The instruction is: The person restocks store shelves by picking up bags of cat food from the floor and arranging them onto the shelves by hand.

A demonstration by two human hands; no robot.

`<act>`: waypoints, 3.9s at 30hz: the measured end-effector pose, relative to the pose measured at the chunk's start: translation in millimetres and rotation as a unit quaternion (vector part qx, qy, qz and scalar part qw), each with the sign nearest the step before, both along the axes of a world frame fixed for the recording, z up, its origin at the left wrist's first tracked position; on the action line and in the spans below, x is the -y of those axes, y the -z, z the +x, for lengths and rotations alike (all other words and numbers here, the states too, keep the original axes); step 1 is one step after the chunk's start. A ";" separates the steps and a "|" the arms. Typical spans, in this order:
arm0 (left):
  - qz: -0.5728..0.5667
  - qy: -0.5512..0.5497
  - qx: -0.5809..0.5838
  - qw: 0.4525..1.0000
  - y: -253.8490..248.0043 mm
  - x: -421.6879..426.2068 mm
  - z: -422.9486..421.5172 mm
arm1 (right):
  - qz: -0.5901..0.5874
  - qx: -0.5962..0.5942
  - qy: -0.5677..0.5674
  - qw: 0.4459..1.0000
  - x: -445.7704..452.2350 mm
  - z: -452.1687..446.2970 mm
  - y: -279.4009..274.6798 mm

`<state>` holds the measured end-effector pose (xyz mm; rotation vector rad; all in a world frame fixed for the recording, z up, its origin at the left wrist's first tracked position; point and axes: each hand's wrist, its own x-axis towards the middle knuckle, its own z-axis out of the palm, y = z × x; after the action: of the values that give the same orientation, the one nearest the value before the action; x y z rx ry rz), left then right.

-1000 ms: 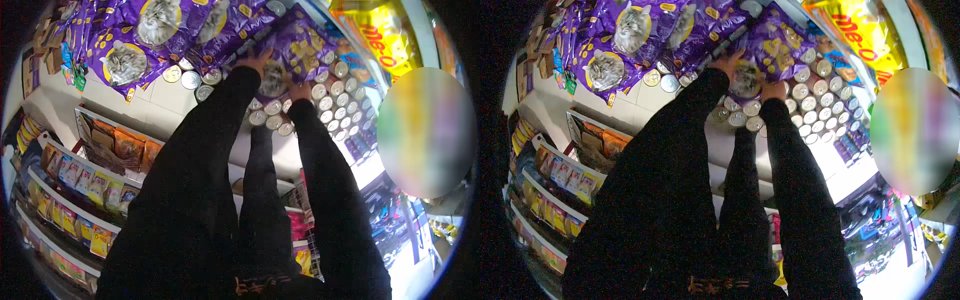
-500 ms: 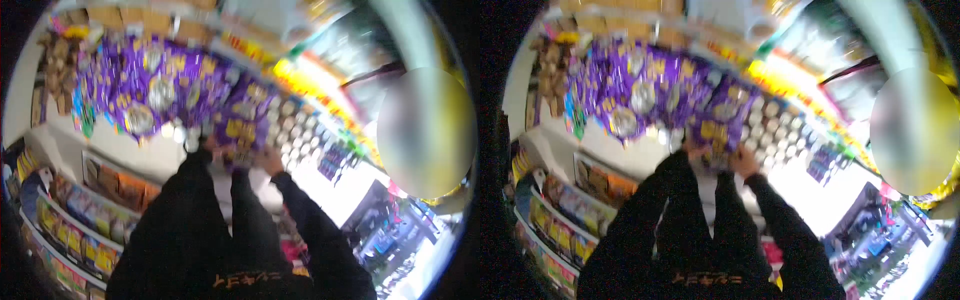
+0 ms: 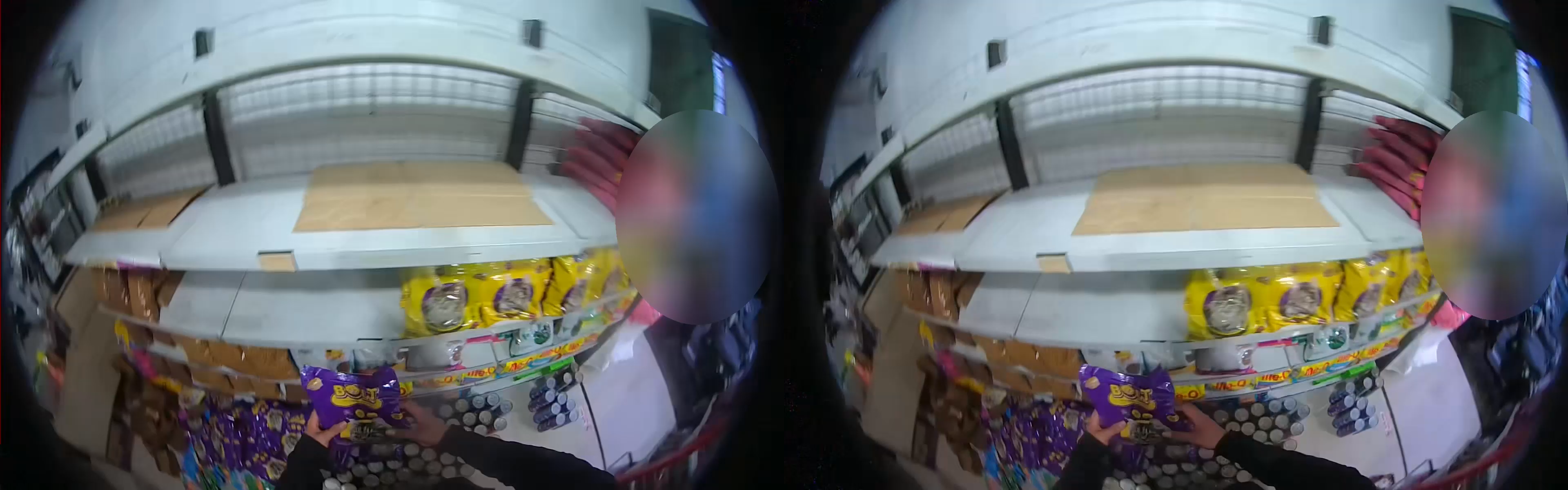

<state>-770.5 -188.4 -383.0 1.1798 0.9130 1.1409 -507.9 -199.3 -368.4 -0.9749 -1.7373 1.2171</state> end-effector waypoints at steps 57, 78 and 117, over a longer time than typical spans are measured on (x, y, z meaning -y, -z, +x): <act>0.095 0.005 -0.005 0.995 -85.9 112.8 207.7 | -0.187 -0.187 0.003 0.964 107.4 180.9 -73.8; 0.170 0.115 -0.056 0.977 -57.1 -3.0 -32.5 | -0.128 -0.181 0.190 0.957 50.0 -58.3 -65.9; 0.120 0.061 -0.541 0.830 -51.3 -235.6 -6.5 | 0.217 0.541 0.286 0.761 -200.5 -58.2 -46.1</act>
<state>-777.0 47.2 -331.7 2.1284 1.5141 0.3913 -566.1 1.2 -322.3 -1.9021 -2.0897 -0.2995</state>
